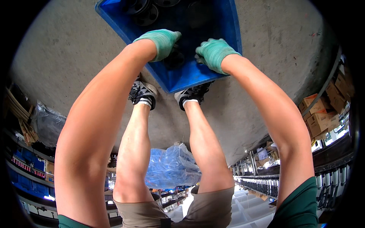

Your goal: The person carries a blue bin filled with metal pulleys to a long assembly table. They repeatedly pick up the pulleys from the bin and place them into the tops of cylindrical metal housings arranged in a row. The person continues this process until the bin is empty, then returns the empty bin to its original location.

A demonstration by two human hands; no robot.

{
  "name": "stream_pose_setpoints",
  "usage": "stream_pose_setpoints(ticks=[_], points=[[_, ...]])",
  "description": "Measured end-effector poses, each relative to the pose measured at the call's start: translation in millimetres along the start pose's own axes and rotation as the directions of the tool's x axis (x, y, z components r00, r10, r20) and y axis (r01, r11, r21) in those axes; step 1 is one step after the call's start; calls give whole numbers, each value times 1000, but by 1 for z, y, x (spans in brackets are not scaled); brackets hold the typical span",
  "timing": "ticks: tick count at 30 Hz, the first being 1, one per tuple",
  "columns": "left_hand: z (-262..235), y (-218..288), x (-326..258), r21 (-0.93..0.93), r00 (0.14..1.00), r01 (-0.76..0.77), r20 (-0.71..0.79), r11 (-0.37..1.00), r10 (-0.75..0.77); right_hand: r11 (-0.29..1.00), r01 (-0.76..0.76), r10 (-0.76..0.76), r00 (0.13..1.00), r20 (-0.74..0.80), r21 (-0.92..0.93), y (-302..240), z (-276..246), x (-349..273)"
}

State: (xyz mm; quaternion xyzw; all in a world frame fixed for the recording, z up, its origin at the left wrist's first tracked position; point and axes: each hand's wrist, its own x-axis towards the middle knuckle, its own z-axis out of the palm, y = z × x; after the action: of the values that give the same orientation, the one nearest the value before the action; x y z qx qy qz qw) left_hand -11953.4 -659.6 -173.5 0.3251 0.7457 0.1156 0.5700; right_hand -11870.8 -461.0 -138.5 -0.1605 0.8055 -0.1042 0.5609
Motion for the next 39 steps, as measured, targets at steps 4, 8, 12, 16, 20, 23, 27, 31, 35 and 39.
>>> stream_pose_setpoints(ticks=[4, 8, 12, 16, 20, 23, 27, 31, 35, 39], points=[[-7, 7, 1, -80, 978, -174, -130, 981, 163, 693, -24, 143, 984, -105, 720, 11, 23, 4], [-11, 8, -2, -134, 964, -241, -147, 961, 222, 470, 90, 129, 977, -169, 878, -2, 10, 2], [12, 6, 6, -125, 851, -358, -450, 925, 269, 479, 10, 217, 968, -129, 878, 6, 17, 0], [39, 14, 12, -198, 956, 59, -272, 978, -113, 443, -179, 524, 847, -91, 878, -5, 17, -30], [79, 17, 21, -5, 957, 289, -17, 957, -289, -67, 52, 682, 731, 8, 996, -44, 17, -68], [65, 42, 25, 86, 960, 280, -4, 956, -281, -225, 179, 742, 669, 49, 958, -62, 42, -90], [50, 32, 32, 188, 966, 172, 159, 967, -203, -320, 348, 782, 622, 38, 881, -85, 63, -90], [38, 44, -15, 147, 985, -141, 120, 979, 124, -402, 241, 756, 632, 172, 883, -92, 62, -90], [2, 45, -61, -75, 958, -231, 155, 970, 240, -465, 376, 714, 694, 89, 802, -92, 42, -89], [-22, 50, -86, -302, 878, -334, 246, 893, 411, -264, 538, 765, 622, -165, 800, -104, 36, -82]])
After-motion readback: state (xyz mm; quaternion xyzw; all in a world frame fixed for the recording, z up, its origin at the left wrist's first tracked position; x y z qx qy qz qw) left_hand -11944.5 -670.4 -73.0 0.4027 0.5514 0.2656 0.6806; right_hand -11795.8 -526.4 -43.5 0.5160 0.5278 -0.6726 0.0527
